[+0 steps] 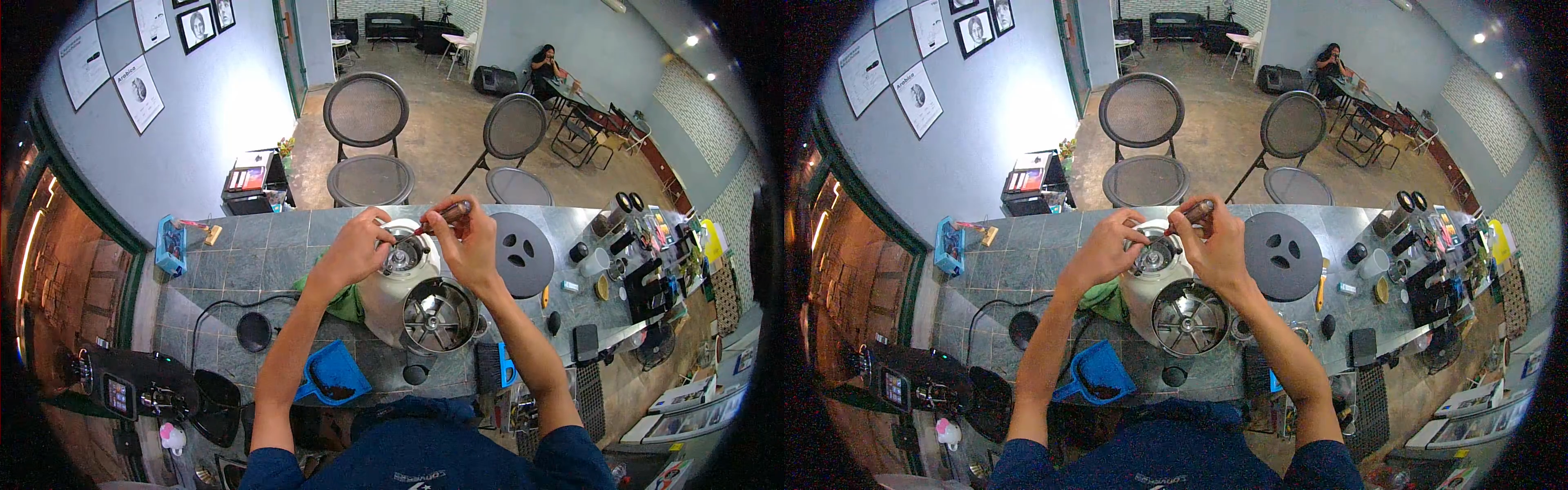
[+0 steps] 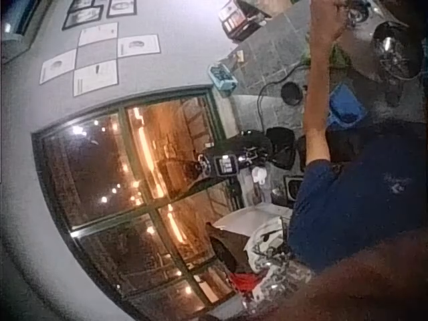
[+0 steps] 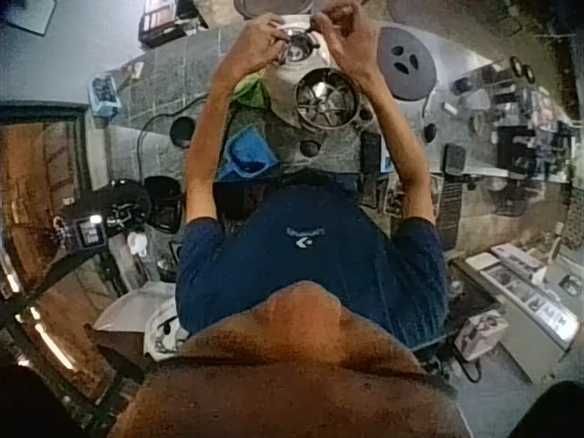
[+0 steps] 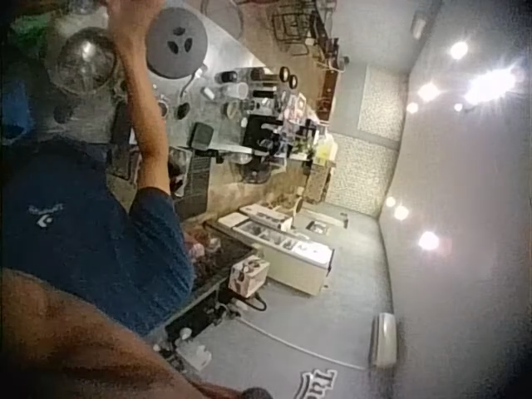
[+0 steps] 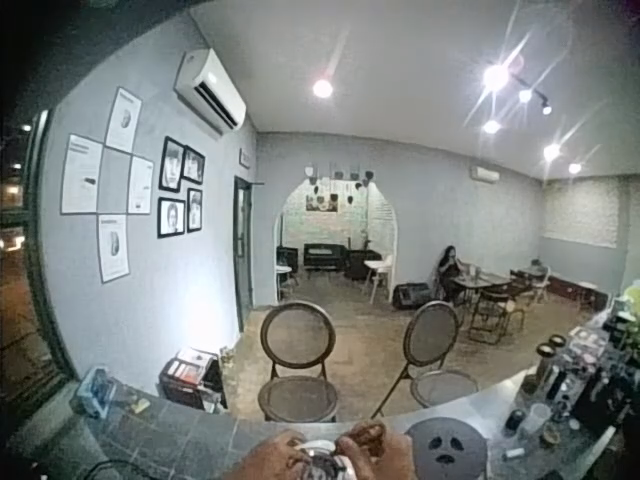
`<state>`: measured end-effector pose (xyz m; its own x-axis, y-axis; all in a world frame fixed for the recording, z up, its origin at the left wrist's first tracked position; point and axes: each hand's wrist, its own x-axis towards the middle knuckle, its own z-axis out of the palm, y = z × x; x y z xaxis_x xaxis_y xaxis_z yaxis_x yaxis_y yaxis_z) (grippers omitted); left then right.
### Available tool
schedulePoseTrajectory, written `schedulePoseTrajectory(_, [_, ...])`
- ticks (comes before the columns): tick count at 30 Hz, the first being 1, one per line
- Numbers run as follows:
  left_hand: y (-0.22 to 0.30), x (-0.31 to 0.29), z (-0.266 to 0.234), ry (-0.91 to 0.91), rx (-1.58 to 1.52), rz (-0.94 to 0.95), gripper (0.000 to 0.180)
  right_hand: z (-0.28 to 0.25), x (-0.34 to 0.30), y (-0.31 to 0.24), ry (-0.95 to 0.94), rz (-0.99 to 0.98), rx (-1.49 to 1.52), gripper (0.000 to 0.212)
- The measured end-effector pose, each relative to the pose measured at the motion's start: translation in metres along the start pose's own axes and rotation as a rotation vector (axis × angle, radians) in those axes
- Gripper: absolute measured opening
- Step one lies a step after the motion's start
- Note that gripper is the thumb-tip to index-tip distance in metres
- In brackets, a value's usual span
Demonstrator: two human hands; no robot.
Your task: Disassembling and reassembling the burr and assembly components of a professional coffee grinder using a screwdriver.
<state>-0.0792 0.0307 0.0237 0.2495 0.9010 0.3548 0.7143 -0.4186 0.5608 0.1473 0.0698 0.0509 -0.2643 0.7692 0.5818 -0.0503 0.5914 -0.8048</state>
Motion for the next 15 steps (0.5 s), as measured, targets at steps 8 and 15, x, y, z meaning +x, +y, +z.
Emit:
schedulePoseTrajectory(8, [0.000,-0.002,-0.002,-0.004,0.021,0.035,0.021,-0.005,0.015,-0.015,-0.170,0.047,-0.065,0.014])
schedulePoseTrajectory(15, [-0.003,-0.002,-0.001,0.007,-0.032,0.082,0.020,-0.011,0.037,-0.033,-0.456,0.081,-0.176,0.018])
